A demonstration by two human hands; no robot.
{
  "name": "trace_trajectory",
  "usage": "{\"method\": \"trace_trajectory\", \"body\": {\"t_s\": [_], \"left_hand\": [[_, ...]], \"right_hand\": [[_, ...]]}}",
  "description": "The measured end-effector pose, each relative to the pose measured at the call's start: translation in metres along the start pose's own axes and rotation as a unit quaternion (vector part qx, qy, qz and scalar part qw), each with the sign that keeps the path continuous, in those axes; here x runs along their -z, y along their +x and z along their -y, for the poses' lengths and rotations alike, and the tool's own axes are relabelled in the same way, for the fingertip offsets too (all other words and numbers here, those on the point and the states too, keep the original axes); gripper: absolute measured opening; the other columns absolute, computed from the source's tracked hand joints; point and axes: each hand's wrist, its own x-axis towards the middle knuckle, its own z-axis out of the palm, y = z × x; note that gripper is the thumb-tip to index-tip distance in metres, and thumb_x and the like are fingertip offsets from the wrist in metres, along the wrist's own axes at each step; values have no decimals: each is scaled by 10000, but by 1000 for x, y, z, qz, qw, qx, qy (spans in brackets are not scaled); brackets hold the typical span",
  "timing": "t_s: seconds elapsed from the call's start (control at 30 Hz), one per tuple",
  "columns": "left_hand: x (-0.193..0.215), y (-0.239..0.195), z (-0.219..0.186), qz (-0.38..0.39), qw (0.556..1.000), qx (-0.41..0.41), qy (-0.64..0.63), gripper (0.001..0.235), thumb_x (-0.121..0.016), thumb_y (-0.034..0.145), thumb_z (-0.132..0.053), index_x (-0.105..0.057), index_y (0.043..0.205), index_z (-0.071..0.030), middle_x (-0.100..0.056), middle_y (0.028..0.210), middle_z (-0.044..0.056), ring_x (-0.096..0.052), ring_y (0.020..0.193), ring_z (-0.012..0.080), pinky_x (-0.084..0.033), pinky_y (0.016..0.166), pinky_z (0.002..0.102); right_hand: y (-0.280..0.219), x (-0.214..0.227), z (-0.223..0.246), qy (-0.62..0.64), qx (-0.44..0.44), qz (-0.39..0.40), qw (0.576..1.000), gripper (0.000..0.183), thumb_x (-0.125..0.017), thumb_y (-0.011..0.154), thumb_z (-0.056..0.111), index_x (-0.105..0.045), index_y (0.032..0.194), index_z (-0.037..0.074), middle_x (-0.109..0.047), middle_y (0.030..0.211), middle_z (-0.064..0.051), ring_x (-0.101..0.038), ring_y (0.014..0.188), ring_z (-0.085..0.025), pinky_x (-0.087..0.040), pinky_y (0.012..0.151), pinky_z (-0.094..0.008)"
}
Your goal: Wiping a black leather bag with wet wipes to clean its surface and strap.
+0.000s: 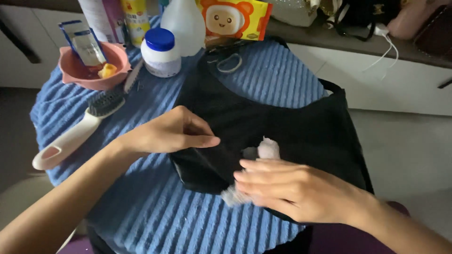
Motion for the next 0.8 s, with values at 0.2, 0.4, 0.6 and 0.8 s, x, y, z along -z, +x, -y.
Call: {"method": "trace_trajectory", "body": {"t_s": [0.2, 0.4, 0.6, 0.8], "left_hand": [[7, 1, 18, 45, 990, -113, -76, 278, -669, 940, -245, -781, 1128, -73, -822, 1063, 76, -781, 938, 187, -638, 804, 257], [7, 2, 19, 11, 997, -20, -74, 278, -691, 935, -304, -822, 992, -65, -748, 818, 10, -633, 744, 99, -505, 682, 246], [1, 0, 18, -27, 995, -97, -27, 160, -686, 937, -167, -806, 902, -66, -790, 836, 20, -682, 723, 79, -546, 634, 216], [-1, 1, 13, -47, 998, -52, -6, 245, -694, 932, -281, -820, 943, -72, -824, 875, 19, -764, 799, 85, -607, 701, 198]], "right_hand": [[-31, 27, 9, 128, -118, 77, 982, 341, -740, 894, 103, -775, 1233, 91, -737, 1349, -124, -524, 1413, -344, -454, 1124, -475], [25, 9, -2, -126, 11, -89, 988, 332, -802, 857, 107, -745, 1184, 90, -617, 1061, -80, -612, 845, -156, -576, 764, -267], [89, -29, -17, -298, 86, -103, 945, 300, -679, 956, 10, -719, 1253, 35, -695, 1125, -80, -609, 962, -247, -550, 829, -389], [58, -9, 17, -72, -75, 145, 984, 288, -453, 1017, 20, -623, 1250, 8, -632, 1039, -118, -650, 903, -233, -529, 777, -398]]}}
